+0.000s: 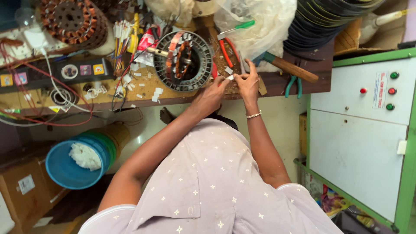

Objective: The person works on a motor stator at a cluttered workbench, repeatedly cutting small white insulating strips with scissors and inserting them into the copper windings. The person uses pliers to adjust the stator and occasionally reaches for a phone on the table.

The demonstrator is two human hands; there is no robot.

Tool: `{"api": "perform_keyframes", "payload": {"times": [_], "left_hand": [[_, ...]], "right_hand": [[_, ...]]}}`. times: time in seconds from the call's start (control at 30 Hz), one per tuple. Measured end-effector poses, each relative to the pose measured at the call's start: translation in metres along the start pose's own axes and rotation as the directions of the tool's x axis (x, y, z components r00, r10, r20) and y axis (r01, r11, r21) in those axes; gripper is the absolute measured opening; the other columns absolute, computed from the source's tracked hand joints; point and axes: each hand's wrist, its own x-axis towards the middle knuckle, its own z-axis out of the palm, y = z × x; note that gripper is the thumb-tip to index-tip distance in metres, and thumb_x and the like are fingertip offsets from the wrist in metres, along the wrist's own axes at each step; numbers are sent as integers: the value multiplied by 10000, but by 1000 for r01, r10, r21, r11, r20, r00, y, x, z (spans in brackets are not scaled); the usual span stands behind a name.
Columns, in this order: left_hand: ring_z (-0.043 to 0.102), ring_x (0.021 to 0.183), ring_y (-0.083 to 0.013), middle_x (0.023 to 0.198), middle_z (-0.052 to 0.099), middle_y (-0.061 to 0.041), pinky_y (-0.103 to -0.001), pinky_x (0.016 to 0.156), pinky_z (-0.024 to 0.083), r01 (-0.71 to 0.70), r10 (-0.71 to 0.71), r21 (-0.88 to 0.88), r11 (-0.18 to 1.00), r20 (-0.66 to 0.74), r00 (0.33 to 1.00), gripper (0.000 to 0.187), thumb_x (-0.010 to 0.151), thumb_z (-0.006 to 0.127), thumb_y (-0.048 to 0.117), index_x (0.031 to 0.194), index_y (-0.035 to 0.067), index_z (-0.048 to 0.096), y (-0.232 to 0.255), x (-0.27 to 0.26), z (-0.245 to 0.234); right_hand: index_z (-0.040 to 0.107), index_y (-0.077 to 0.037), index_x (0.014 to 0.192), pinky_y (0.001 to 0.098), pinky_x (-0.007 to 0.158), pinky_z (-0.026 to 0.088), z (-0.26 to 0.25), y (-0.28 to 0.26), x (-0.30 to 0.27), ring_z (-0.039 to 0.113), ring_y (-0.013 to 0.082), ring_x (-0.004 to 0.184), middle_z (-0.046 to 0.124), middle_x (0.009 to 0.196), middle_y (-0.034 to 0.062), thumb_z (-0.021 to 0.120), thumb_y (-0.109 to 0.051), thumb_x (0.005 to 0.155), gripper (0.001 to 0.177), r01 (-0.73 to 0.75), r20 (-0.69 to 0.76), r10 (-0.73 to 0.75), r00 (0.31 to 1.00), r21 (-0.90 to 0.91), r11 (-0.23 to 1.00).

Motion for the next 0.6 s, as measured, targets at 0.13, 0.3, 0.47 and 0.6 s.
{"api": "perform_keyframes", "payload": {"times": [0.13,0.3,0.47,0.6], "left_hand": [[679,1052,-388,1279,587,-217,-446,858,583,-167,172,48,985,-165,971,486,831,612,-110,1308,-34,554,-8,10,12],[690,954,-353,1038,649,-156,-444,780,575,-118,120,24,993,-173,978,321,864,701,2,1169,48,617,-3,14,17],[698,732,-180,886,686,-89,-361,669,586,254,-268,-487,836,42,963,75,1034,606,88,1104,62,615,-5,16,24],[688,723,-102,949,727,-23,-287,615,550,497,-220,-693,523,453,864,113,1045,556,176,1097,82,591,-37,-8,29]], "right_hand": [[488,-65,1490,251,657,558,-17,-27,-11,659,100,712,736,818,59,709,-39,904,627,-208,175,133,976,537,818],[671,-19,1308,256,685,593,-47,-25,-38,686,95,745,758,909,61,622,-68,1003,313,-328,255,213,943,614,718],[723,-24,1182,251,710,591,-86,37,-42,711,102,784,776,942,67,591,-97,1021,221,-194,-53,227,972,356,914],[721,1,1128,260,679,564,-101,81,-52,693,108,761,768,930,91,615,-111,1032,181,-208,-137,247,959,245,947]]}}
